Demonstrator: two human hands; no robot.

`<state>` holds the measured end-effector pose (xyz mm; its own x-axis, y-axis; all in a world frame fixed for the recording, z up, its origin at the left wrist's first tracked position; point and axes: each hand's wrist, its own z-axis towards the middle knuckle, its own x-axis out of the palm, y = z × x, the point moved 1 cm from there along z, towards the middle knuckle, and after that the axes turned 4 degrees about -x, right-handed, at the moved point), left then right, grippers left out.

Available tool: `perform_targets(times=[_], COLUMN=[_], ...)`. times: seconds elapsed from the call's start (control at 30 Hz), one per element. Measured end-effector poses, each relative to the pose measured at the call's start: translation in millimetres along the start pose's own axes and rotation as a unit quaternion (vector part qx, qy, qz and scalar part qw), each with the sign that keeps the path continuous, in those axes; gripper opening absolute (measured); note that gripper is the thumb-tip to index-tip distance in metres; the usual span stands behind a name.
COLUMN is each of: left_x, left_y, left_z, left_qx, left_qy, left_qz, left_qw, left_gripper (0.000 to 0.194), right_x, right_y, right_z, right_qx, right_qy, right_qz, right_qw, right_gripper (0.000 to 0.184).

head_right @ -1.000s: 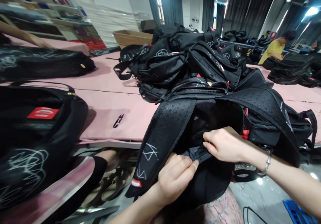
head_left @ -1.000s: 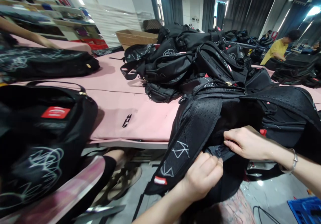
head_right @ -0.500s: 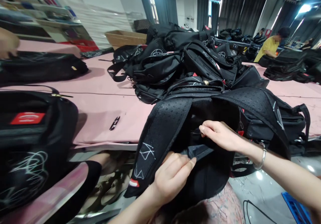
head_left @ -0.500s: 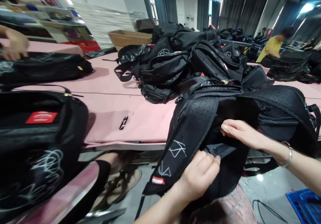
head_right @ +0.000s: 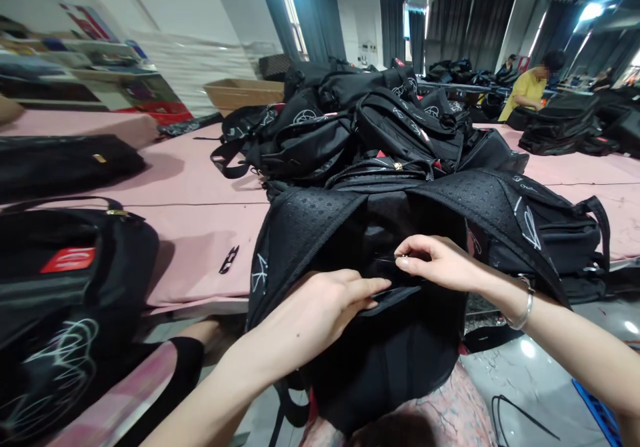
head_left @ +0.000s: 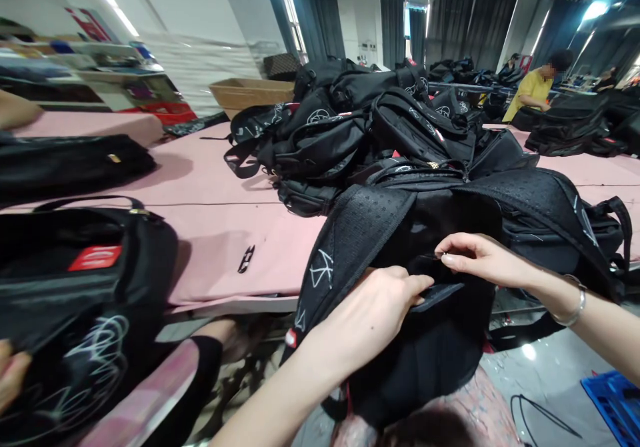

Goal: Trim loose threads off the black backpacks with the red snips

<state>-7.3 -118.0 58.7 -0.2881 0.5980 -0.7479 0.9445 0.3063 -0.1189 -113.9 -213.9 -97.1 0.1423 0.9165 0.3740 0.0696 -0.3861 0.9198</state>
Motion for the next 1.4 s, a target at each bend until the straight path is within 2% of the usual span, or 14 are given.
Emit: perform_targets(times=[0.1, 0.23, 0.4, 0.63, 0.87, 1.13, 1.4], left_x=[3.4, 10.0, 10.2, 6.0, 12.2, 18.0, 19.2], left_y=[-1, -1, 2, 1, -2, -10, -10], left_z=[10, 19, 20, 10, 5, 0, 2], left_qx=[0.014, -0.008, -0.018, -0.061, -0.070, -0.087, -0.063], left_qy=[0.039, 0.077, 0.071, 0.065, 0.001, -0.086, -0.136], left_qz=[0.008, 0.031, -0.017, -0.063, -0.049, -0.013, 0.013], left_qw=[0.999, 0.997, 0.997, 0.994, 0.996, 0.992, 0.989], left_gripper=[0.027, 0.015, 0.018, 0.020, 0.016, 0.012, 0.011], right_x=[-3, -7, -8, -8, -7, -10, -11], right_y=[-6, -13, -13, -3, 1, 3, 8], right_z=[-1, 1, 4, -3, -5, -7, -2], right_qx=[-0.004, 0.004, 0.014, 0.013, 0.006, 0.030, 0.030], right_qy=[-0.015, -0.016, -0.028, 0.015, 0.009, 0.102, 0.122], right_qz=[-0.017, -0.015, -0.049, -0.095, -0.118, -0.165, -0.194], right_qw=[1.000, 1.000, 0.998, 0.995, 0.993, 0.980, 0.973], right_gripper=[0.039, 0.039, 0.034, 0.031, 0.027, 0.024, 0.021])
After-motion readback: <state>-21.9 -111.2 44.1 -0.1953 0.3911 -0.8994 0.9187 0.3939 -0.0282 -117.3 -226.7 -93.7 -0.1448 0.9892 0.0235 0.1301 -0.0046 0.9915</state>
